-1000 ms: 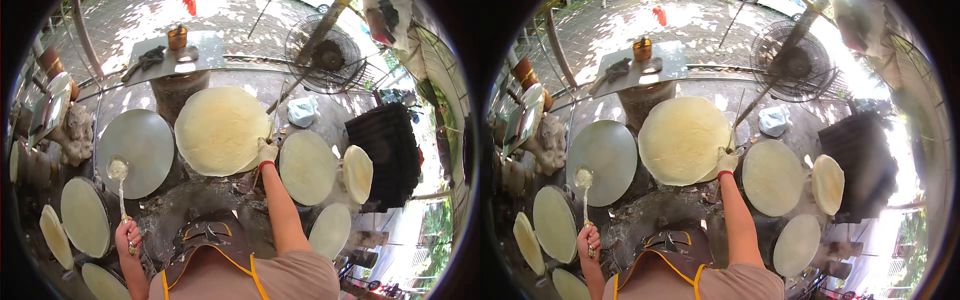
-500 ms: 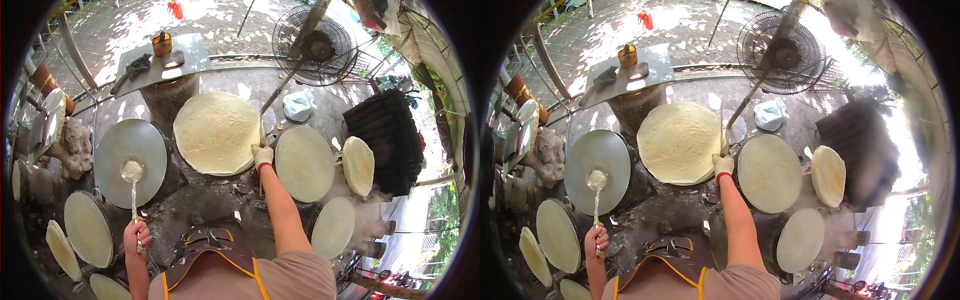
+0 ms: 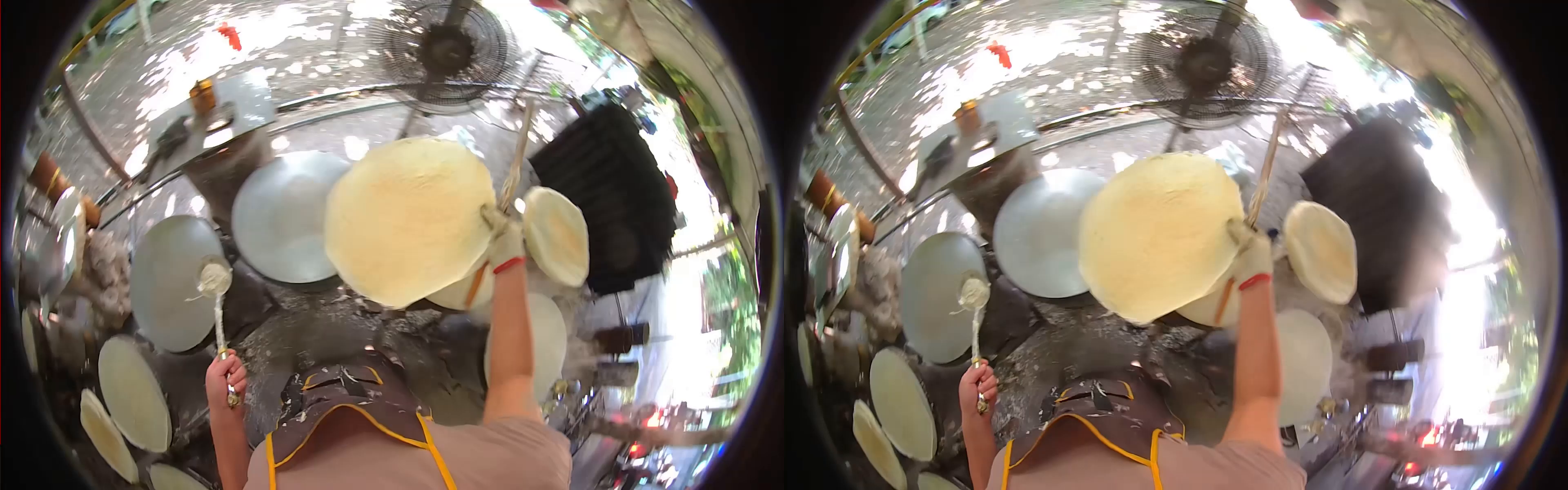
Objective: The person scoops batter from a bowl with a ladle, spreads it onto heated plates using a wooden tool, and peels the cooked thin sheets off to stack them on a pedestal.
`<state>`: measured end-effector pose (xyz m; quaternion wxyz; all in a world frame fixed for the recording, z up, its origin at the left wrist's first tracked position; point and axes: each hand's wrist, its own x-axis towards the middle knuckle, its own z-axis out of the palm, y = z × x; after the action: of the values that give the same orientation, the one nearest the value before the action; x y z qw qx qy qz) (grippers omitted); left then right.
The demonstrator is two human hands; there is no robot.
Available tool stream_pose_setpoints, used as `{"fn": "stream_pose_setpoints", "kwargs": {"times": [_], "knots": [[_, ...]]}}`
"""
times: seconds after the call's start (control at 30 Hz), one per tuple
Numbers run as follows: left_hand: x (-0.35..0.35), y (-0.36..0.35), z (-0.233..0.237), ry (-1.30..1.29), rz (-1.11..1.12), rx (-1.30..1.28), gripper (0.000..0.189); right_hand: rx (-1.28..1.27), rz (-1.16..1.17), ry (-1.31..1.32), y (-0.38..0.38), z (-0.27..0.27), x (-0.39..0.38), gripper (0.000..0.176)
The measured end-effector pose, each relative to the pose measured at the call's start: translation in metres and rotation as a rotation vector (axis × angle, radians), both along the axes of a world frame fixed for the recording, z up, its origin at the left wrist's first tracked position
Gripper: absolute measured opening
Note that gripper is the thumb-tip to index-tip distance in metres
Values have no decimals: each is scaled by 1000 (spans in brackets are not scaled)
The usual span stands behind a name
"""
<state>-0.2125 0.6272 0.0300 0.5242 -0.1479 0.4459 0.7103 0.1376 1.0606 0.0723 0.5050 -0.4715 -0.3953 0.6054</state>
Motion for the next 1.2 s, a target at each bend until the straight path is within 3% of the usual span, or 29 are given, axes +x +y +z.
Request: {"fn": "stream_pose_setpoints", "kwargs": {"times": [0.07, 0.1, 0.13, 0.2, 0.23, 0.3, 0.37, 0.5, 0.63, 0.77, 0.9, 0.97, 1.03, 1.1, 1.2], "knots": [[30, 16, -10, 5, 6, 7, 9, 200, 59, -219, 38, 44, 89, 26], [48, 26, -13, 8, 20, 10, 9, 133, 3, -364, 33, 99, 104, 24], [66, 36, -13, -3, 38, 17, 9, 218, -13, -508, 64, 113, 144, 23], [99, 56, -14, -50, 52, 51, 8, 443, 4, -1023, 103, 151, 205, 25], [114, 67, -15, -71, 62, 68, 8, 695, -42, -1279, 114, 161, 224, 23], [141, 86, -7, -99, 44, 66, 8, 759, -12, -1433, 120, 165, 244, 19], [166, 103, 2, -120, 51, 60, 9, 787, -19, -1655, 126, 133, 260, 14], [196, 115, 20, -9, -29, 73, 12, 628, -153, -1680, 144, -9, 302, 12], [216, 121, 34, 43, -50, 62, 15, 316, -85, -1716, 134, -99, 330, 14], [230, 114, 48, 31, -22, 15, 15, 353, -4, -1614, 114, -121, 333, 18], [242, 110, 59, 48, -74, 5, 9, 375, 2, -1533, 100, -107, 315, 29], [249, 106, 63, 34, -52, 30, 4, 458, 83, -1260, 95, -102, 279, 30], [255, 98, 67, -1, 33, 62, 3, 552, 242, -1052, 74, -82, 216, 32], [263, 76, 70, -5, 143, 70, 3, 552, 475, -880, 59, -104, 159, 37], [276, 27, 73, 24, 326, 81, 5, 515, 866, -838, -9, -105, 72, 44]]}}
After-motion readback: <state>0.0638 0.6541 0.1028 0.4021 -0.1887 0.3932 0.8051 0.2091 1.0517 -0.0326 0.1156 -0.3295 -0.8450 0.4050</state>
